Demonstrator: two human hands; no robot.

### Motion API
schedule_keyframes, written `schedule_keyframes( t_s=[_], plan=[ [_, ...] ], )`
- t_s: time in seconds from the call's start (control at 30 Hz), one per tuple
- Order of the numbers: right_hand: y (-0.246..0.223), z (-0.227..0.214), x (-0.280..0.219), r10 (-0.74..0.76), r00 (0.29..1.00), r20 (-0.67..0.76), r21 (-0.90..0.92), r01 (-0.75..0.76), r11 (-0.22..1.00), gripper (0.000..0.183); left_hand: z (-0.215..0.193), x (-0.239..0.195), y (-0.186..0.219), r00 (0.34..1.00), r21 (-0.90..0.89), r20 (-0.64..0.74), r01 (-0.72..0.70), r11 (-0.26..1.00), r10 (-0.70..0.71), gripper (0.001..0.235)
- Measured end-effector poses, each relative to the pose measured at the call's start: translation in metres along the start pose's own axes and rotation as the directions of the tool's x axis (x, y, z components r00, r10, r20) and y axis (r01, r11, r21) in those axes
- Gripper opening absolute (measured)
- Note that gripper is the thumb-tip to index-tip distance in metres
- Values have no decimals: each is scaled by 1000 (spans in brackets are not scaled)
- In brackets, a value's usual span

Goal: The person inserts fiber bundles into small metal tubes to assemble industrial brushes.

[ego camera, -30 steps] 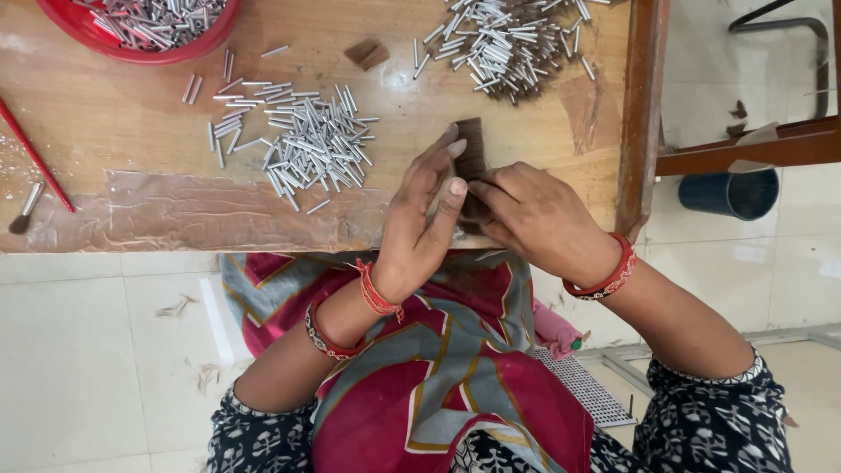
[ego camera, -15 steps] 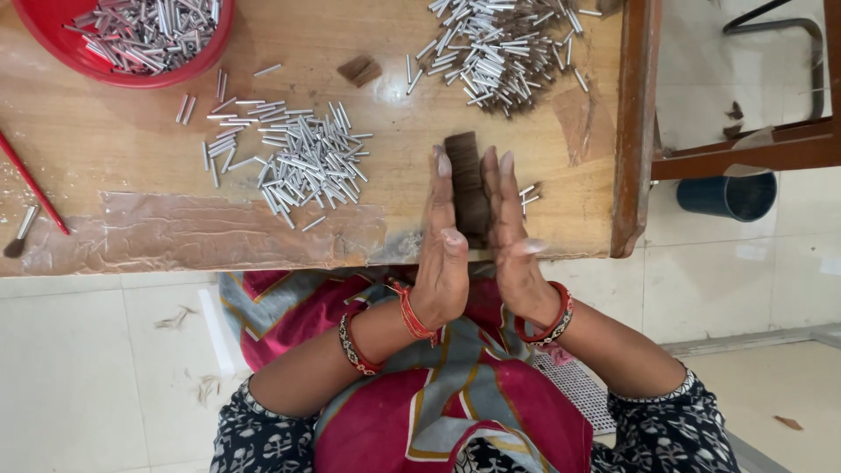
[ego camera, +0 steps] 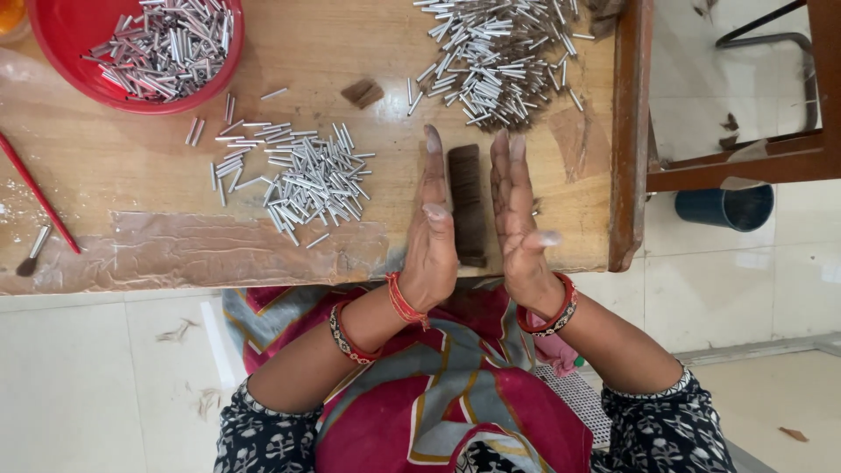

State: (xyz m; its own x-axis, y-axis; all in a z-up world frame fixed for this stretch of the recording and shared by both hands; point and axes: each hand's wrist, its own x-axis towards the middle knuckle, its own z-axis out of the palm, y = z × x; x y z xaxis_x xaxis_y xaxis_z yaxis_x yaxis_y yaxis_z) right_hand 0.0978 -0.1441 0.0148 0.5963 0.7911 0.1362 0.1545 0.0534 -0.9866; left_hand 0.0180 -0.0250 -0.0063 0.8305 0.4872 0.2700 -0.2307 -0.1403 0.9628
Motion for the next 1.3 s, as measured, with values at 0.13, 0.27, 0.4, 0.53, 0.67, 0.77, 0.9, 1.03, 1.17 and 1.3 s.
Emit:
schedule_keyframes(
  t_s=[0.13, 0.27, 0.4, 0.53, 0.67, 0.77, 0.9, 1.03, 1.17, 1.3],
  plan=[
    [-28, -1, 6, -33, 996, 78, -77, 39, 996, 112, -15, 3, 14, 1000, -93, 9, 22, 995, -21, 92],
    [-46, -19, 8, 32, 980, 194, -308, 30, 951, 93, -38, 6, 30, 998, -81, 30, 60, 995, -57, 66],
    [-58, -42, 5, -60, 954, 293, -757, 270, 594, 66, -67, 8, 33, 978, 116, 94, 173, 978, -184, 24],
    [-57, -42, 3, -51, 936, 349, -832, 335, 442, 62, -72, 8, 36, 941, 257, 317, 39, 966, -123, 55],
    [-52, -38, 3, -45, 934, 355, -856, 344, 386, 54, -60, 9, 34, 921, 318, 388, -104, 943, -29, 63],
    [-47, -36, 4, -61, 933, 354, -859, 351, 374, 43, -52, 7, 26, 918, 338, 395, -189, 922, 43, 60],
    [-39, -36, 6, -78, 931, 356, -858, 359, 367, 32, -45, 9, 21, 925, 379, 380, -183, 907, 28, 50],
    [-35, -36, 8, -71, 929, 364, -854, 363, 372, 29, -43, 12, 17, 933, 416, 359, -189, 890, 30, 44],
    [-35, -37, 11, -77, 925, 373, -831, 370, 416, 29, -42, 15, 12, 934, 411, 356, -185, 893, 30, 37],
    [-33, -40, 13, -84, 920, 384, -809, 379, 449, 31, -40, 18, 10, 943, 421, 332, -170, 891, 23, 30]
  ],
)
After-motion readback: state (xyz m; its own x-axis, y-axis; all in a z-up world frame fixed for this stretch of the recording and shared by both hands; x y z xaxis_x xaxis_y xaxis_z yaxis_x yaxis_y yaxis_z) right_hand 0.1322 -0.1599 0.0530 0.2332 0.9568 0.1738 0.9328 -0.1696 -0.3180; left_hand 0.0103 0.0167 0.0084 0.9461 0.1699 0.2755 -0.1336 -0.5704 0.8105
